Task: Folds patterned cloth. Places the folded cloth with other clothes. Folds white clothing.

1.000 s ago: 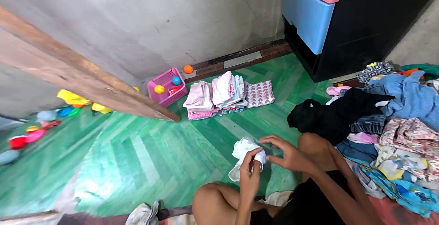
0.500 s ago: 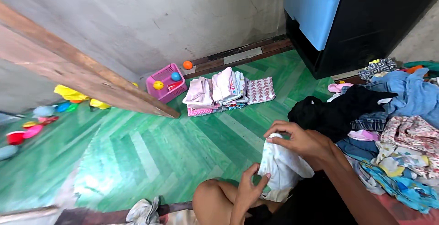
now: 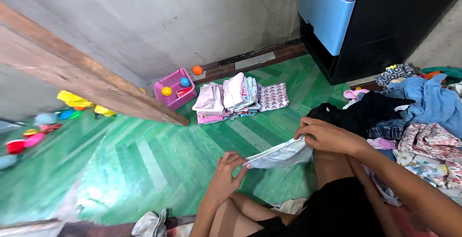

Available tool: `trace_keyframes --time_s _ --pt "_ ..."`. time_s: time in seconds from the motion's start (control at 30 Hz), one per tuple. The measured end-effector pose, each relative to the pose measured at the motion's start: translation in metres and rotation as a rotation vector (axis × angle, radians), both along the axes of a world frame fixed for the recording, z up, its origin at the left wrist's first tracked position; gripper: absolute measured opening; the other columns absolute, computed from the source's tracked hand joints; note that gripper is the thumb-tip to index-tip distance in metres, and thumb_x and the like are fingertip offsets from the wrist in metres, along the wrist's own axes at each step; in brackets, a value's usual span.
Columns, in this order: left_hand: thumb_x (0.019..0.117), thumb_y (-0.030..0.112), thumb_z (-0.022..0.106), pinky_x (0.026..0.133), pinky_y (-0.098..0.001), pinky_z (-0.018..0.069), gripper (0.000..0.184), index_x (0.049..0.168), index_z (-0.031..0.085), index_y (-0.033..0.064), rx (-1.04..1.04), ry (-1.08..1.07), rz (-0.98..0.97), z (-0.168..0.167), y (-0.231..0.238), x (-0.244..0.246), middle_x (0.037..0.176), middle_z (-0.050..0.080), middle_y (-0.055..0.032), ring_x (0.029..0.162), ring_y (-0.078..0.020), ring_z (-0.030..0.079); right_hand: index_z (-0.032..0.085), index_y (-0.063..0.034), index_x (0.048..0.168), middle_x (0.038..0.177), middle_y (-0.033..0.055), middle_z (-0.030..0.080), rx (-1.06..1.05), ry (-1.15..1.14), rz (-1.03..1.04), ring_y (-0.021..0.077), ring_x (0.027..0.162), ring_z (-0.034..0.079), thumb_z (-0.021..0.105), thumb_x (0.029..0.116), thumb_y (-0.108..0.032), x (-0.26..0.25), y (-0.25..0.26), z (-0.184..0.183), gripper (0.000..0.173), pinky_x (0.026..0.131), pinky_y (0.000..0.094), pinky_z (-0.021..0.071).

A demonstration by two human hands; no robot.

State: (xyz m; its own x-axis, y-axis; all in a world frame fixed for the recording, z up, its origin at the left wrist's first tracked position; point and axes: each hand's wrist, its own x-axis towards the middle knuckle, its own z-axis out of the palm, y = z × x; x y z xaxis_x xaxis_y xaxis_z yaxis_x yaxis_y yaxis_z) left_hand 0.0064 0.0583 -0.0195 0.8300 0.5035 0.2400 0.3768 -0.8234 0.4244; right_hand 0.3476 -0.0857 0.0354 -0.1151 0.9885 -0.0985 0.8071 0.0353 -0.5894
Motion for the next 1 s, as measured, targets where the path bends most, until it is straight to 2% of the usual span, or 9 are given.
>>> trace_keyframes --time_s 0.1,0.17,0.27,0.43,0.57,0.63,0.7,0.87,1.0 --pt "0.1024 0.036 0.057 0.099 -0.0444 0.0456 0.033 0.097 0.077 0.0111 -0.092 -0.097 -0.118 0.027 -0.006 0.022 0.100 0.074 0.0001 0.113 -0.0167 0.062 0.067 -0.0173 0.134 0.145 0.0168 0.052 0.022 0.016 0.040 0.0427 0.138 0.042 0.070 0.0940 -0.018 -0.013 0.013 0.001 0.041 0.108 0.0696 0.0322" --pt "0.1023 0.035 0.058 0.099 -0.0417 0.0469 0.031 0.099 0.077 0.0097 -0.146 -0.112 -0.190 0.041 -0.016 0.043 0.099 0.074 -0.0003 0.107 -0.0140 0.065 0.065 -0.0130 0.136 0.149 0.0142 0.052 0.105 0.190 0.175 0.0387 0.143 0.040 0.075 0.0912 -0.025 -0.030 0.024 -0.015 0.047 0.113 0.0659 0.0308" --pt "0.1012 0.030 0.061 0.091 -0.0325 0.0515 0.027 0.100 0.074 0.0063 -0.215 -0.112 -0.226 0.054 -0.022 0.062 0.092 0.074 -0.0020 0.092 -0.0082 0.067 0.071 0.0058 0.108 0.106 0.0202 0.071 0.129 0.450 0.344 0.0269 0.103 0.067 0.069 0.0959 -0.016 -0.050 0.036 -0.026 0.025 0.093 0.0438 0.0513" --pt "0.1003 0.030 0.064 0.083 -0.0229 0.0563 0.028 0.099 0.072 0.0030 -0.423 -0.115 -0.226 0.057 -0.007 0.035 0.087 0.073 0.0004 0.084 -0.0001 0.068 0.070 0.0047 0.098 0.088 0.0083 0.068 0.068 0.584 0.321 0.0056 0.080 0.061 0.067 0.0971 -0.017 -0.024 0.031 -0.016 0.022 0.076 0.0235 0.0512" --pt "0.0990 0.033 0.064 0.082 -0.0208 0.0540 0.031 0.096 0.075 0.0039 -0.334 -0.072 -0.191 0.055 0.008 0.006 0.087 0.073 0.0004 0.085 0.0015 0.066 0.072 0.0008 0.100 0.086 0.0112 0.069 -0.019 0.265 0.236 0.0175 0.079 0.063 0.070 0.0966 -0.026 0.000 0.018 0.007 0.027 0.075 0.0379 0.0512" --pt "0.0984 0.037 0.063 0.080 -0.0278 0.0531 0.033 0.094 0.076 0.0066 -0.184 -0.039 -0.169 0.057 0.013 -0.003 0.088 0.074 -0.0012 0.085 -0.0040 0.067 0.073 -0.0024 0.107 0.094 0.0173 0.070 -0.144 -0.036 0.168 0.0329 0.093 0.066 0.066 0.0997 -0.033 -0.002 0.014 0.021 0.032 0.088 0.0559 0.0479" --pt "0.0979 0.043 0.059 0.076 -0.0424 0.0506 0.038 0.094 0.078 0.0108 0.012 0.036 -0.117 0.056 0.014 -0.007 0.088 0.074 -0.0021 0.084 -0.0143 0.069 0.072 -0.0056 0.114 0.102 0.0191 0.071 -0.203 -0.202 0.136 0.0380 0.105 0.065 0.059 0.1028 -0.034 -0.007 0.013 0.025 0.033 0.099 0.0618 0.0409" --pt "0.0990 0.025 0.062 0.082 -0.0576 0.0524 0.026 0.105 0.078 0.0059 0.236 0.295 0.047 0.054 -0.002 0.002 0.108 0.073 -0.0140 0.093 -0.0327 0.072 0.070 -0.0087 0.127 0.119 0.0188 0.068 -0.098 -0.290 0.156 0.0385 0.118 0.060 0.047 0.1063 -0.014 -0.022 0.012 0.028 0.031 0.105 0.0614 0.0371" --pt "0.0959 0.016 0.067 0.081 -0.0582 0.0539 0.023 0.111 0.076 0.0002 0.267 0.342 0.202 0.046 -0.008 0.009 0.138 0.057 -0.0254 0.088 -0.0402 0.070 0.074 -0.0018 0.109 0.129 0.0212 0.059 0.153 -0.316 0.163 0.0422 0.126 0.051 0.052 0.1011 -0.008 -0.025 0.009 0.019 0.024 0.103 0.0612 0.0379"
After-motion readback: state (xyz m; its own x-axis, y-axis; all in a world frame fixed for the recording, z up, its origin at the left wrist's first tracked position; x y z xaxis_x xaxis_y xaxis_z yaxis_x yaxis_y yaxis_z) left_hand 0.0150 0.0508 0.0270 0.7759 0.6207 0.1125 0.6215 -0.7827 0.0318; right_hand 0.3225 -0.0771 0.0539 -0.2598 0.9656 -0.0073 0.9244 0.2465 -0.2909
